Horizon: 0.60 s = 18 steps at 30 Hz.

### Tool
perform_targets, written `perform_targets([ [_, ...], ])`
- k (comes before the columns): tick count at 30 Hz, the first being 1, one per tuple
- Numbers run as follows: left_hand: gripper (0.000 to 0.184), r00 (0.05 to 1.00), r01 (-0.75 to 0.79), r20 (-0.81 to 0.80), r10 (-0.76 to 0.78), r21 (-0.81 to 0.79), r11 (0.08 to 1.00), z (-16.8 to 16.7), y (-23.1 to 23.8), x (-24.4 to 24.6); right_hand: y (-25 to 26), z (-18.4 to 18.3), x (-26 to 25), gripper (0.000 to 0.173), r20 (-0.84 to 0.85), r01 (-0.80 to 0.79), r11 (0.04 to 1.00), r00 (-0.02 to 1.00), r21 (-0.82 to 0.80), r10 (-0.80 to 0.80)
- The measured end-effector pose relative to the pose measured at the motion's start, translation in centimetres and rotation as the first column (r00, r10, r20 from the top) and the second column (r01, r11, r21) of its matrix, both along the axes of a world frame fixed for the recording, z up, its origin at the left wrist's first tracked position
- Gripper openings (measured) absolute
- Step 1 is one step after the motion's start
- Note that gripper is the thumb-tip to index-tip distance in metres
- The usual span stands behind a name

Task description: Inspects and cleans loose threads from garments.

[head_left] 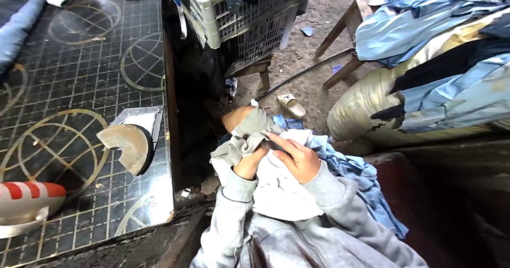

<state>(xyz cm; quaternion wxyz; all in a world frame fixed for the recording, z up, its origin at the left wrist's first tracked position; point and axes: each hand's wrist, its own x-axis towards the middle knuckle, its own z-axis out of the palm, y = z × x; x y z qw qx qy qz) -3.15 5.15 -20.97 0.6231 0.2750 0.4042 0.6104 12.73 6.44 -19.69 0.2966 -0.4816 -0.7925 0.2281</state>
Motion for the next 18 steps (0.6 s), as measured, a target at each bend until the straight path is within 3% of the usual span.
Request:
perform_targets([
  [9, 0.018, 0.997, -0.048, -0.061, 0.049, 0.010, 0.999, -0.4, -0.2, 0.5, 0.1, -0.5, 0.4, 0.046, -0.110, -0.047, 0.993, 0.993, -0.109, 0.035],
  [13, 0.015, 0.990, -0.043, -0.135, 0.048, 0.039, 0.998, -1.2, -0.1, 0.6, 0.8, -0.4, -0.2, 0.042, -0.285, -0.109, 0.979, 0.957, -0.174, 0.055],
  [18, 0.017, 0.983, -0.062, -0.171, 0.068, 0.040, 0.997, -0.6, 0.0, 0.7, 1.2, 0.6, 0.1, 0.037, -0.612, -0.296, 0.866, 0.791, -0.402, -0.013],
])
